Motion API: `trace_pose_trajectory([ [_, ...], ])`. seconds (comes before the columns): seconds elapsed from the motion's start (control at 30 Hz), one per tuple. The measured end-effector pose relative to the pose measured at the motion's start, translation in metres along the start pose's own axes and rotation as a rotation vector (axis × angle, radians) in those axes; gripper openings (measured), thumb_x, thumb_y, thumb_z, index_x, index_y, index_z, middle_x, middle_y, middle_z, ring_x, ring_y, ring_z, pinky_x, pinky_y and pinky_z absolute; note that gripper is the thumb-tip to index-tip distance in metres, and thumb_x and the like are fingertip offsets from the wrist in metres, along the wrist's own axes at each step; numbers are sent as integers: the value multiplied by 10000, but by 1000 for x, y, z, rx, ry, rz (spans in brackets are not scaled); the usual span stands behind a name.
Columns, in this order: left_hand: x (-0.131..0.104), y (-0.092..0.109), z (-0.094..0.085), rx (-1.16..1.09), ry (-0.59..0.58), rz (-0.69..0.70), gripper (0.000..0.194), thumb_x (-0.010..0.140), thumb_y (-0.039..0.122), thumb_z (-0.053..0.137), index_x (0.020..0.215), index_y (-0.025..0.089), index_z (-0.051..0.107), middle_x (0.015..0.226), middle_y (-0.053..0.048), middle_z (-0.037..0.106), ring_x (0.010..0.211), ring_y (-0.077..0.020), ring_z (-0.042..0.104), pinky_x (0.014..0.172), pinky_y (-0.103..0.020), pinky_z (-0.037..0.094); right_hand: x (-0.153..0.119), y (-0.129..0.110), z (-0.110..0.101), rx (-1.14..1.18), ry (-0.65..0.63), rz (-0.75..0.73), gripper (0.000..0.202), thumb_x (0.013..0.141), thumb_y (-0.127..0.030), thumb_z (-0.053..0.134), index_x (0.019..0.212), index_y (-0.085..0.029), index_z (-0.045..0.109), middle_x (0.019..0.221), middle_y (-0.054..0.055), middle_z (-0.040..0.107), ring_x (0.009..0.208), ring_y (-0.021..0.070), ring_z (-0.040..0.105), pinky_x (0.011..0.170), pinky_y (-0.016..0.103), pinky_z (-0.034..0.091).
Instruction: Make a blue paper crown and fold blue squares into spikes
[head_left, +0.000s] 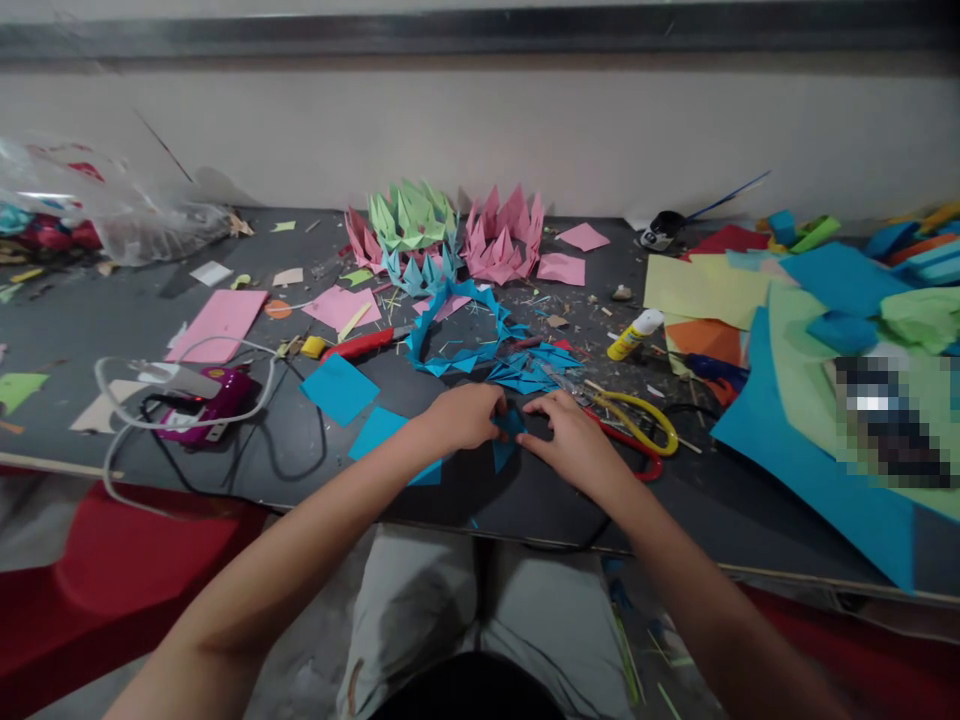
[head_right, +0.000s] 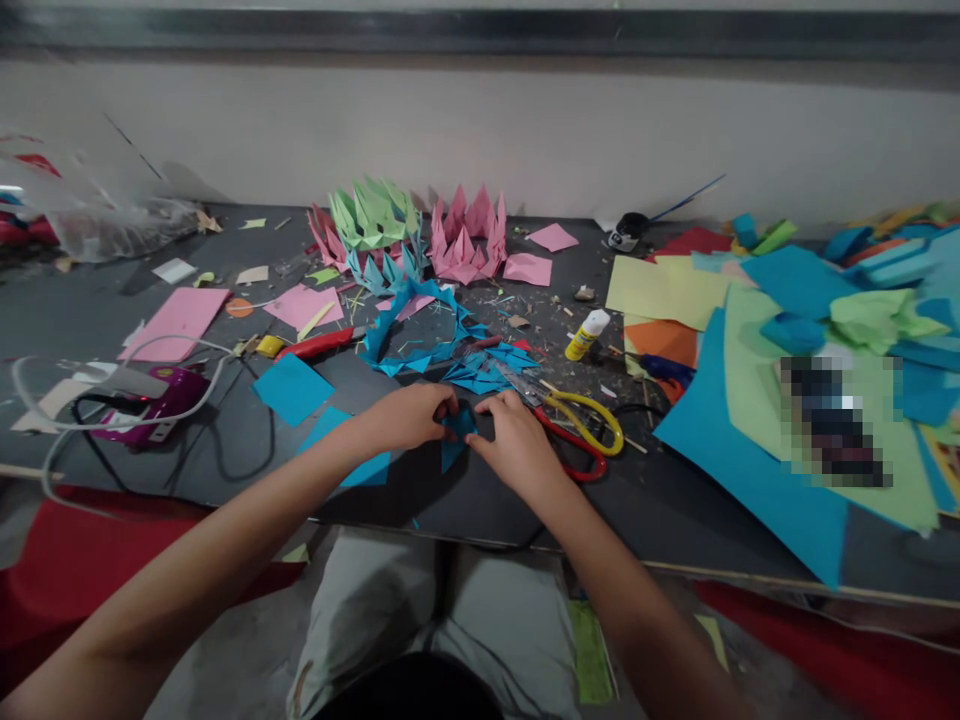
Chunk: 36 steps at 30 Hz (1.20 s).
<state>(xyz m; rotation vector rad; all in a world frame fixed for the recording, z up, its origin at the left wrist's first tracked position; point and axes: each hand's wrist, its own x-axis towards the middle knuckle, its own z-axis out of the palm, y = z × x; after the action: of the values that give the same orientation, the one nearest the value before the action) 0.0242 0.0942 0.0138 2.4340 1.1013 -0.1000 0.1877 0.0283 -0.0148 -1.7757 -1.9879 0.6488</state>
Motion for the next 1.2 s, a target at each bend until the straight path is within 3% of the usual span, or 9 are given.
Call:
trace_pose_trajectory([
  [0.1, -5, 3, 3, -11, 34, 7, 197, 685, 255, 668, 846, 156, 611, 867, -66, 631, 826, -218, 598, 655, -268, 463, -2, -3, 4, 22, -15, -7, 271, 717, -227, 631, 974, -159, 576, 978, 85, 534, 825, 197, 556, 720, 316, 447],
  [0.2, -9, 5, 6, -49, 77, 24, 310, 690, 213, 676, 976, 139, 581, 984, -94, 598, 943, -230, 563, 765, -297, 461, -3, -6, 7, 47, -31, -40, 222, 733, -191, 600, 954, -175, 585, 957, 71, 533, 865, 199, 549, 765, 327, 436],
  [0.37, -13, 3, 7, -15, 52, 76, 282, 715, 210, 659, 982, 158, 583, 991, -86, 568, 917, -230, 560, 763, -318, 455, -1, -12, 6, 68, -123, -33, 223, 711, -107, 581, 924, -174, 590, 966, 67, 537, 883, 189, 536, 781, 323, 430],
  [0.6, -18, 4, 4, 74, -10, 123, 289, 731, 278, 667, 952, 116, 575, 969, -90, 570, 954, -229, 527, 808, -311, 421, -2, -13, 6, 98, -144, -64, 180, 712, -76, 565, 865, -169, 588, 958, 65, 562, 947, 197, 526, 845, 339, 407],
  [0.8, -20, 6, 0, 96, -77, 81, 303, 709, 326, 681, 920, 127, 592, 951, -79, 564, 922, -228, 537, 732, -289, 417, -9, -18, 7, 85, -94, -44, 219, 729, -141, 585, 947, -159, 574, 956, 77, 553, 935, 214, 532, 814, 344, 426],
  [0.97, -25, 3, 4, 68, -21, 81, 248, 710, 294, 674, 882, 142, 581, 918, -62, 581, 839, -203, 561, 665, -268, 403, -20, -21, 9, 183, -75, -5, 180, 763, -248, 591, 930, -182, 591, 937, 58, 573, 873, 196, 558, 757, 318, 445],
  [1.2, -31, -5, 9, -69, 8, 82, 159, 788, 218, 588, 942, 187, 571, 867, -17, 642, 783, -176, 593, 602, -235, 387, -12, -15, 8, 157, -114, -24, 48, 770, -180, 571, 796, -208, 600, 734, -4, 627, 632, 141, 549, 603, 259, 399],
])
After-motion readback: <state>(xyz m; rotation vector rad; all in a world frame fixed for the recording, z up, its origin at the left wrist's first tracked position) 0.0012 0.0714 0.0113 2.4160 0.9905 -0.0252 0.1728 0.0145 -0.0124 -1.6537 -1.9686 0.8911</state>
